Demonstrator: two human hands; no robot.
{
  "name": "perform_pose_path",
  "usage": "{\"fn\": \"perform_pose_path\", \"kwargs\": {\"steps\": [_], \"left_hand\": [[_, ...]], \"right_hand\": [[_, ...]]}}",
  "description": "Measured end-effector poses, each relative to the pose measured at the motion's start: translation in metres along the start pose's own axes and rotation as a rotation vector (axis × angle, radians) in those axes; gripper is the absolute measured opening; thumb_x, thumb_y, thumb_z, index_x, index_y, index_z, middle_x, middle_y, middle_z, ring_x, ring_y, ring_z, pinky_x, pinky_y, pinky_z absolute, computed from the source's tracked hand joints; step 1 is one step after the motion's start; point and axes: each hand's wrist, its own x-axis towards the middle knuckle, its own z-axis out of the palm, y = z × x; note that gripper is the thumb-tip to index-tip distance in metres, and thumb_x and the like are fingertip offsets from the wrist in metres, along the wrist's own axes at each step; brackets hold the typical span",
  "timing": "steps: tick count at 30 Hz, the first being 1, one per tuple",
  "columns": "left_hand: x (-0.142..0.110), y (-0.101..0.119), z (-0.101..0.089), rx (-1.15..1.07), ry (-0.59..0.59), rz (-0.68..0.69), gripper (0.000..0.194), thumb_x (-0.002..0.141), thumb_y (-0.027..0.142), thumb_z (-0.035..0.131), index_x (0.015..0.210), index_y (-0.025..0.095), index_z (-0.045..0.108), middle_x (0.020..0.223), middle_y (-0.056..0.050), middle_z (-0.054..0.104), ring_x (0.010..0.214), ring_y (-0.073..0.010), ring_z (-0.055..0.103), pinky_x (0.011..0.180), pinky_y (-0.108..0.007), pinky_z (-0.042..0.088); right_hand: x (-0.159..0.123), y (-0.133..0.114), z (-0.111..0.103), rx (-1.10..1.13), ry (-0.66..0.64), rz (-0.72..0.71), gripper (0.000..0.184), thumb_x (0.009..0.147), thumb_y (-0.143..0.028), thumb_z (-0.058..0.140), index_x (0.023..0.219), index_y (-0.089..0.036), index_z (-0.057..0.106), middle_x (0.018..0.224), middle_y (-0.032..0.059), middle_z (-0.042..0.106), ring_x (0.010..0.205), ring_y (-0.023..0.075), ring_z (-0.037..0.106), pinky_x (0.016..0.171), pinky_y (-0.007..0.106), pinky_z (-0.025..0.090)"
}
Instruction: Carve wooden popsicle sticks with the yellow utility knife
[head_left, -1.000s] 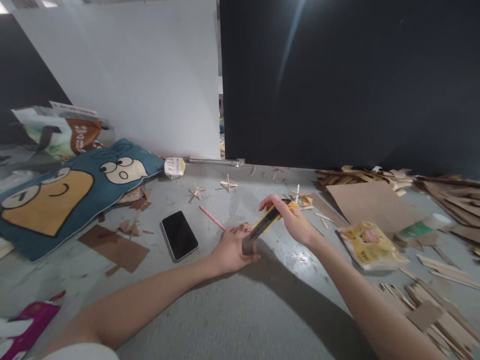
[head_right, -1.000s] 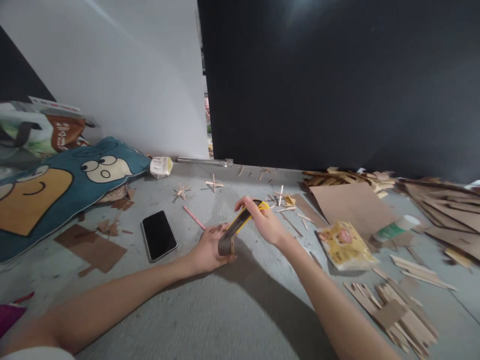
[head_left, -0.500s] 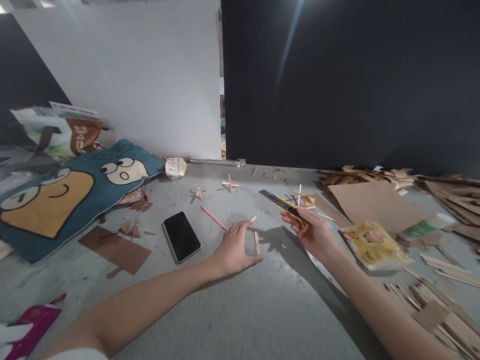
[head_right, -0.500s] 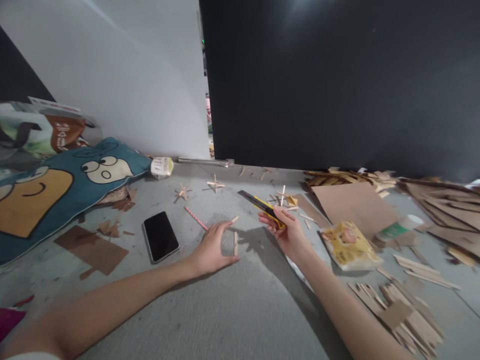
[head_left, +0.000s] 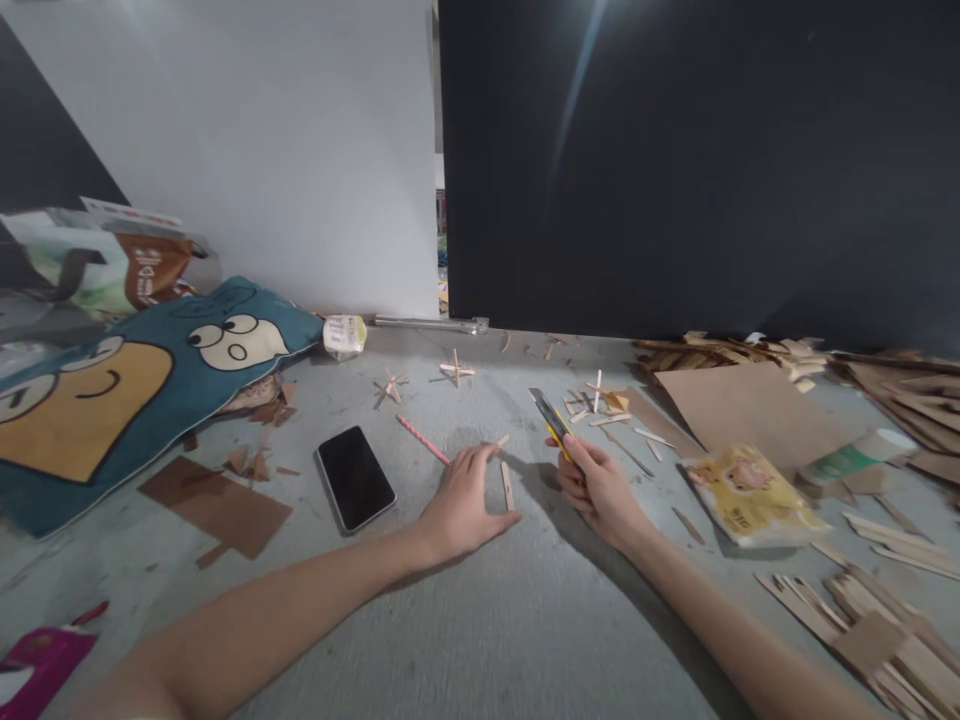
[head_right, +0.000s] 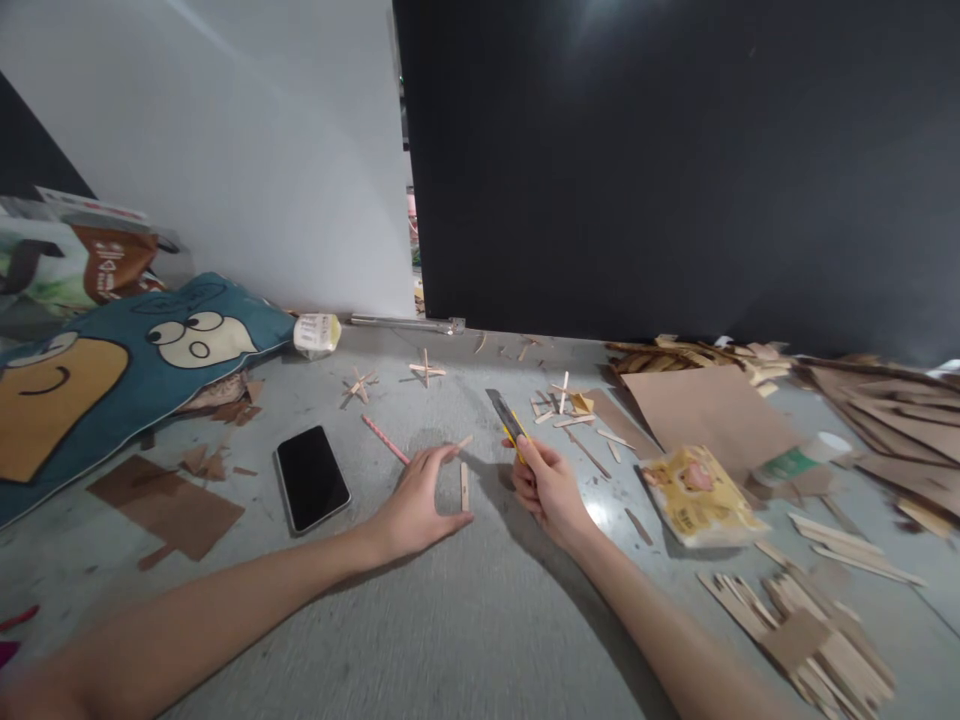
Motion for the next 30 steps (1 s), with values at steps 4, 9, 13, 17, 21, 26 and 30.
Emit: {"fn": "perform_pose_path", "kwargs": {"steps": [4, 9, 13, 17, 21, 26, 30], "left_hand": [[0.0003, 0.0005, 0.0, 0.002, -0.009, -0.021, 0.085, 0.073, 0.024, 0.089, 0.146, 0.021, 0.045, 0.148, -0.017, 0.055, 0.143, -0.035, 0.049, 0.121, -0.056, 0.038], [0.0002, 0.001, -0.0003, 0.0, -0.016, -0.03, 0.084, 0.074, 0.025, 0.088, 0.146, 0.023, 0.045, 0.147, -0.016, 0.055, 0.142, -0.0348, 0.05, 0.121, -0.056, 0.039], [-0.0002, 0.001, -0.0004, -0.015, -0.013, -0.029, 0.085, 0.074, 0.026, 0.088, 0.147, 0.024, 0.045, 0.147, -0.016, 0.055, 0.142, -0.0349, 0.05, 0.12, -0.057, 0.039], [-0.0007, 0.0004, -0.0002, -0.024, -0.005, -0.016, 0.085, 0.074, 0.026, 0.089, 0.147, 0.026, 0.045, 0.145, -0.014, 0.057, 0.14, -0.035, 0.052, 0.119, -0.058, 0.039], [-0.0009, 0.0009, -0.0008, -0.02, -0.005, -0.011, 0.086, 0.075, 0.026, 0.088, 0.149, 0.026, 0.044, 0.144, -0.015, 0.058, 0.14, -0.0357, 0.052, 0.119, -0.059, 0.04], [-0.0011, 0.0007, -0.0009, -0.021, -0.009, -0.001, 0.09, 0.075, 0.026, 0.088, 0.152, 0.026, 0.042, 0.145, -0.015, 0.058, 0.14, -0.0355, 0.052, 0.119, -0.058, 0.04], [-0.0014, -0.0013, 0.0006, -0.018, -0.013, -0.011, 0.086, 0.076, 0.026, 0.088, 0.15, 0.026, 0.045, 0.146, -0.015, 0.058, 0.143, -0.0361, 0.05, 0.121, -0.059, 0.038]], "right_hand": [[0.0024, 0.003, -0.0005, -0.021, 0.032, -0.022, 0.055, 0.072, -0.064, 0.087, 0.078, -0.022, 0.052, 0.059, -0.0112, 0.037, 0.041, 0.0034, 0.026, 0.035, 0.015, 0.015], [0.0034, 0.0043, -0.0005, -0.05, 0.028, -0.012, 0.059, 0.073, -0.065, 0.086, 0.075, -0.024, 0.044, 0.059, -0.0109, 0.04, 0.04, 0.0038, 0.028, 0.034, 0.015, 0.014], [0.0017, 0.0054, 0.001, -0.062, 0.02, -0.019, 0.054, 0.074, -0.061, 0.085, 0.077, -0.024, 0.045, 0.06, -0.011, 0.041, 0.04, 0.0042, 0.029, 0.034, 0.015, 0.014], [0.0007, 0.0057, 0.003, -0.058, 0.012, -0.044, 0.052, 0.076, -0.058, 0.084, 0.078, -0.024, 0.045, 0.061, -0.0108, 0.04, 0.042, 0.0048, 0.03, 0.036, 0.015, 0.014], [-0.0008, 0.0044, 0.0053, -0.056, -0.028, -0.055, 0.056, 0.076, -0.062, 0.084, 0.076, -0.023, 0.045, 0.064, -0.0097, 0.042, 0.045, 0.0044, 0.029, 0.038, 0.016, 0.017], [-0.0016, 0.0072, 0.0045, -0.033, -0.064, -0.054, 0.046, 0.079, -0.058, 0.082, 0.091, -0.025, 0.053, 0.065, -0.0098, 0.045, 0.045, 0.0057, 0.03, 0.04, 0.017, 0.018], [-0.001, 0.0089, 0.0017, -0.015, -0.086, -0.07, 0.059, 0.078, -0.044, 0.082, 0.124, -0.034, 0.047, 0.072, -0.0098, 0.058, 0.044, 0.0077, 0.04, 0.04, 0.017, 0.026]]}}
